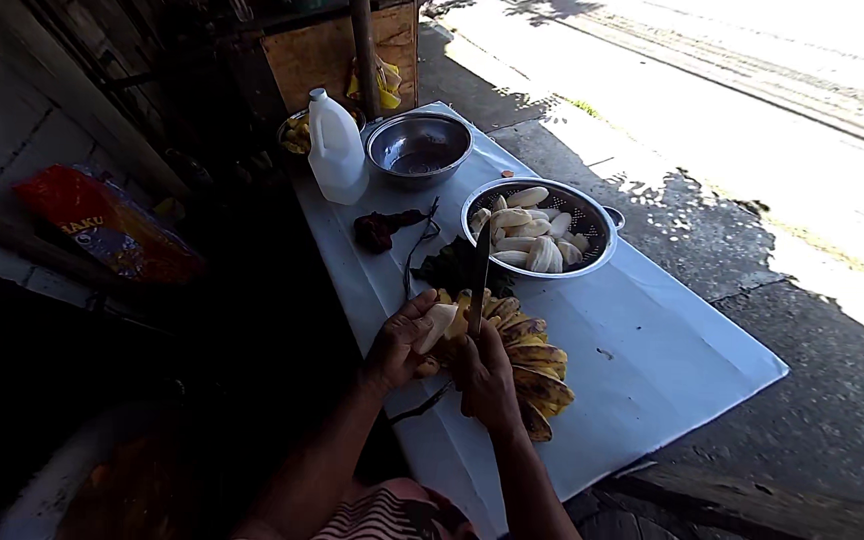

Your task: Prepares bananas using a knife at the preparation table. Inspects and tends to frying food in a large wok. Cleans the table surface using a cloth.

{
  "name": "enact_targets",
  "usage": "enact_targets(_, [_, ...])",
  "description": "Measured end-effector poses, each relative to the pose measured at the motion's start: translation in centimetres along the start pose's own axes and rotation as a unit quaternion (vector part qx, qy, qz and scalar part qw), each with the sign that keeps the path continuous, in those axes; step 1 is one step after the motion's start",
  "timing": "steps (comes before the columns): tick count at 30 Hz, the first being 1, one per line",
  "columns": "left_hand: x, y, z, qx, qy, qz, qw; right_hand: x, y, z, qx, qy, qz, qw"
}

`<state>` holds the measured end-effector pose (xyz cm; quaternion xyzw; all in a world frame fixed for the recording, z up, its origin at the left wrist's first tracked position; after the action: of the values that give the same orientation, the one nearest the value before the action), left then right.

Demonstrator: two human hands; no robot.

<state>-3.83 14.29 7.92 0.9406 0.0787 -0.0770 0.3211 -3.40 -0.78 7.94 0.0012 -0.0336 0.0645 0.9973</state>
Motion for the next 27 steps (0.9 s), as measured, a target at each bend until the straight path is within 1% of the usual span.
enact_targets(2, [0.7, -0.9, 0.4, -0.096, -0.031, 0.046, 0.994, 0.0, -0.6, 0.4, -0.112, -0.071, -0.037, 0.990])
enact_targets(4, [1.4, -1.4, 1.0, -0.170, -0.040, 0.098, 0.980, -0.6, -0.5, 0.2, -0.230, -0.132, -0.059, 0.962])
enact_targets(5, [1.8, -1.4, 1.1, -0.194, -0.036, 0.110, 0.974, -1.0, -0.2, -0.1, -0.266, -0.145, -0.062, 0.951])
enact_targets(7, [2.1, -1.5, 1.3, -0.213, -0.027, 0.101, 0.972, -1.6, 0.2, -0.4, -0.302, -0.154, -0.064, 0.939])
enact_targets(9, [2.4, -1.3, 1.5, -0.223, -0.019, 0.092, 0.970, -2.0, 0.3, -0.2, -0.321, -0.155, -0.063, 0.932])
enact_targets(13, [2.7, -0.7, 2.2, -0.202, -0.026, 0.107, 0.973, -2.3, 0.8, 0.2, -0.355, -0.161, -0.055, 0.919])
enact_targets(16, [2.5, 0.0, 2.2, -0.181, -0.027, 0.104, 0.978, -2.1, 1.5, -0.7, -0.379, -0.136, -0.027, 0.915])
enact_targets(20, [2.8, 0.4, 2.5, -0.119, -0.016, 0.095, 0.988, -1.3, 2.0, -2.7, -0.386, -0.089, 0.017, 0.918])
enact_targets(22, [2.9, 0.3, 2.6, -0.135, -0.026, 0.085, 0.987, -1.2, 1.6, -2.4, -0.383, -0.074, 0.025, 0.921])
enact_targets(25, [3.1, 0.1, 2.5, -0.165, -0.040, 0.057, 0.984, -2.0, 1.0, -0.7, -0.355, -0.101, -0.008, 0.929])
enact_targets(26, [3.3, 0.1, 2.4, -0.174, -0.041, 0.056, 0.982, -2.4, 1.0, -0.4, -0.351, -0.108, -0.011, 0.930])
enact_targets(27, [3.4, 0.2, 2.3, -0.175, -0.041, 0.058, 0.982, -2.6, 1.3, -0.6, -0.353, -0.098, 0.000, 0.931])
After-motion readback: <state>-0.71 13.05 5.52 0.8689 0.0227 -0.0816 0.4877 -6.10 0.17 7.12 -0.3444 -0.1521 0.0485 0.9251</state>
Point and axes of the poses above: each hand's wrist, its own x-axis towards the middle knuckle, its own y-axis out of the palm, z = x × y, the point moved 5 cm from there along x, towards the middle knuckle, and after that the axes turned 6 degrees about -z, right-handed, at the moved point
